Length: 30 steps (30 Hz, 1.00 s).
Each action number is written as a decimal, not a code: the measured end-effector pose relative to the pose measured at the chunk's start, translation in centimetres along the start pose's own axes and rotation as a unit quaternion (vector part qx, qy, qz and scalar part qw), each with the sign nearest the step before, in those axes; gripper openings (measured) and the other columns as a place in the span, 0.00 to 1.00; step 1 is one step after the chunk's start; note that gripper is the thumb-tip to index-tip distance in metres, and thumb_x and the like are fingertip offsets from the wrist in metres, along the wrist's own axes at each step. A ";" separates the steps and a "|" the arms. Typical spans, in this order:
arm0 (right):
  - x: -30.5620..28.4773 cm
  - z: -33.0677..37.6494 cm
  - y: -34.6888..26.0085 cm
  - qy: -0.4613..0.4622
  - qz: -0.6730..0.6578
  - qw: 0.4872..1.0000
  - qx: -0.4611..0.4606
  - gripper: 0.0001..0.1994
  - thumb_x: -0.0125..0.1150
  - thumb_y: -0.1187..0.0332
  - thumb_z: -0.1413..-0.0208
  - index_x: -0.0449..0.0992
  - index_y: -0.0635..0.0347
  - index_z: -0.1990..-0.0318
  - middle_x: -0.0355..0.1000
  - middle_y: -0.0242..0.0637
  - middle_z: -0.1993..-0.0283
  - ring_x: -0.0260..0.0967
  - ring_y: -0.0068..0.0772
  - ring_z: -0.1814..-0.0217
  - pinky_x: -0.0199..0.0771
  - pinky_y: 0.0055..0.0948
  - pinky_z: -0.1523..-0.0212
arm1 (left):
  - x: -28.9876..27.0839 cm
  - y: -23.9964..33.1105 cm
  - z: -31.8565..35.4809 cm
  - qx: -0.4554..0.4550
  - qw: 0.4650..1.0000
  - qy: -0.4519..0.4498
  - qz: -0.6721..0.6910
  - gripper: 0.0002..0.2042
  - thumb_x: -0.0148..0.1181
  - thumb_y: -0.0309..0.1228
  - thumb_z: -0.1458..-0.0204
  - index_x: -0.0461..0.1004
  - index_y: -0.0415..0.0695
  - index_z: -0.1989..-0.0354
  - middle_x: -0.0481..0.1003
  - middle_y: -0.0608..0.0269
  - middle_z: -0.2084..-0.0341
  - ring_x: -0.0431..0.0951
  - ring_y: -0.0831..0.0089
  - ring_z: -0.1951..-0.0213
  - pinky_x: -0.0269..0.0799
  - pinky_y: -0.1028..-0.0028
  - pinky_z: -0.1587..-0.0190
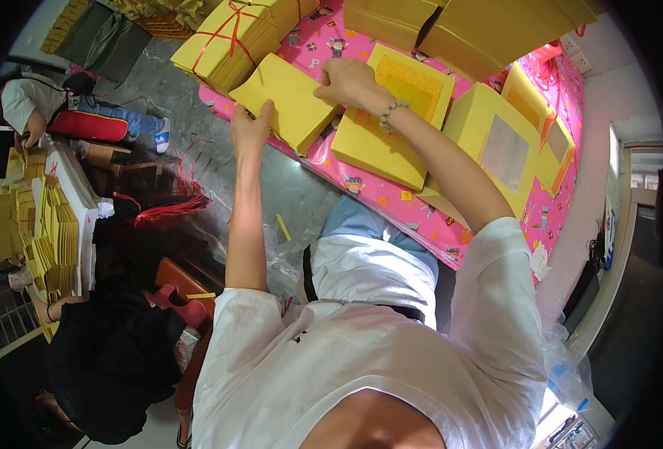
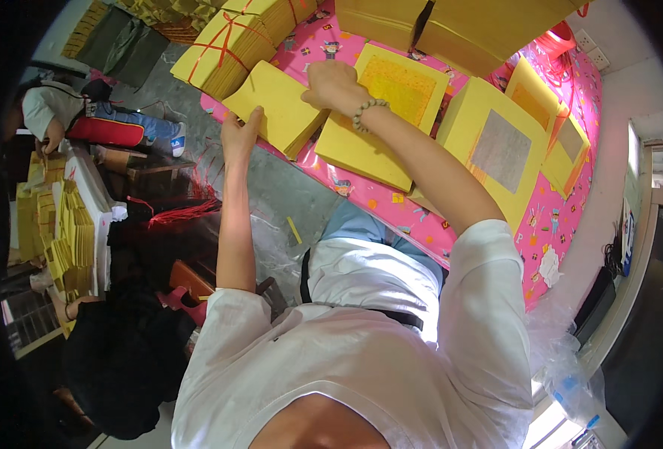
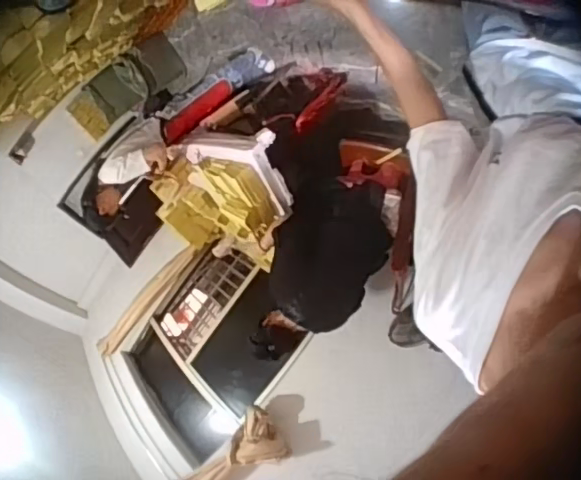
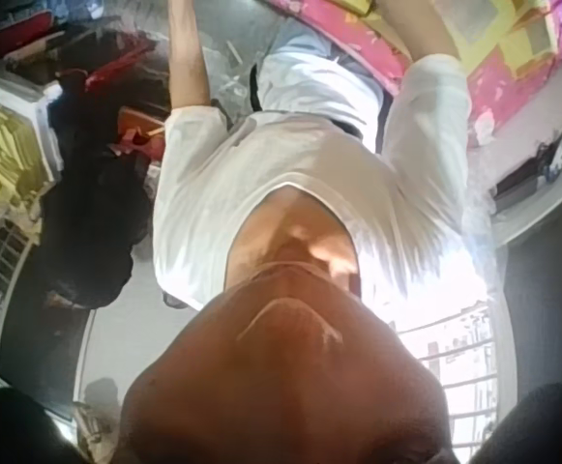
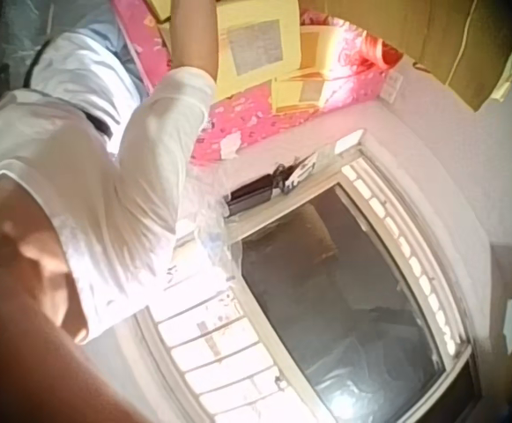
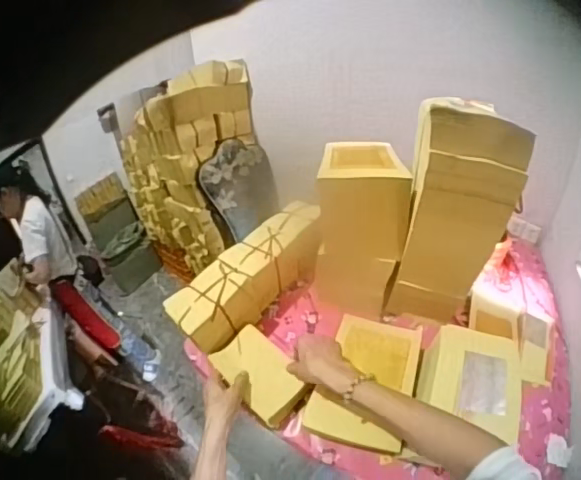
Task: Counting and inspecting stacks of yellow joss paper.
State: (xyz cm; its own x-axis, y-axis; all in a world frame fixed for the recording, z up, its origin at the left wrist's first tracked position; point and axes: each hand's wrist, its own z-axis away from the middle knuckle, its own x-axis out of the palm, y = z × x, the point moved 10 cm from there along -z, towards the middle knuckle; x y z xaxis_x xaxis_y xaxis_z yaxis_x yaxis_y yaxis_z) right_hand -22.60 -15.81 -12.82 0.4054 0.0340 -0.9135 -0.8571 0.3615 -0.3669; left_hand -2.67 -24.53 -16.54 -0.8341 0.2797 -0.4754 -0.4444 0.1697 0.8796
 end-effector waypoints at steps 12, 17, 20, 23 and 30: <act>-3.0 3.1 0.2 0.144 -0.098 0.983 -0.063 0.15 0.62 0.59 0.55 0.75 0.61 0.65 0.74 0.48 0.65 0.72 0.49 0.58 0.71 0.42 0.57 | -1.1 1.0 1.5 0.007 0.988 0.065 -0.141 0.45 0.66 0.51 0.61 0.50 0.27 0.46 0.74 0.49 0.74 0.77 0.53 0.66 0.70 0.61 0.60; -8.9 9.4 1.3 0.200 -0.213 0.950 -0.114 0.12 0.60 0.62 0.49 0.74 0.64 0.66 0.75 0.39 0.66 0.74 0.35 0.62 0.72 0.33 0.58 | -3.1 1.2 1.8 0.052 0.979 0.123 -0.153 0.43 0.64 0.49 0.58 0.51 0.29 0.44 0.70 0.45 0.63 0.74 0.53 0.62 0.69 0.59 0.59; -12.1 16.1 4.8 0.226 -0.277 0.929 -0.101 0.11 0.59 0.64 0.46 0.74 0.65 0.65 0.74 0.33 0.68 0.71 0.24 0.65 0.71 0.25 0.62 | -3.2 5.3 4.1 0.097 0.965 0.160 -0.184 0.36 0.63 0.45 0.54 0.55 0.32 0.44 0.63 0.43 0.54 0.72 0.56 0.60 0.69 0.61 0.61; -13.2 22.3 7.8 0.239 -0.233 0.941 -0.059 0.10 0.59 0.65 0.45 0.74 0.64 0.64 0.73 0.31 0.69 0.69 0.21 0.68 0.70 0.24 0.65 | -2.8 10.5 7.3 0.178 0.965 0.158 -0.114 0.27 0.63 0.38 0.53 0.63 0.38 0.47 0.67 0.49 0.59 0.72 0.62 0.62 0.70 0.67 0.62; -11.1 29.9 10.4 0.202 -0.212 0.956 0.028 0.08 0.59 0.68 0.46 0.74 0.63 0.64 0.73 0.32 0.69 0.69 0.23 0.68 0.69 0.23 0.66 | 7.0 17.7 14.6 0.411 0.886 -0.214 -0.026 0.15 0.67 0.30 0.60 0.74 0.45 0.61 0.73 0.62 0.66 0.71 0.64 0.61 0.67 0.68 0.59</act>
State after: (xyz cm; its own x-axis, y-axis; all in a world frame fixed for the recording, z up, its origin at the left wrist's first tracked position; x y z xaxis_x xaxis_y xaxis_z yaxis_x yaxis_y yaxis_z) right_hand -26.54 15.39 -1.20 0.5471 -0.4854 -0.6819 -0.6202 0.3120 -0.7197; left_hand -11.59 -5.77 -4.53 -0.5414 0.5545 -0.6320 0.0559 0.7738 0.6310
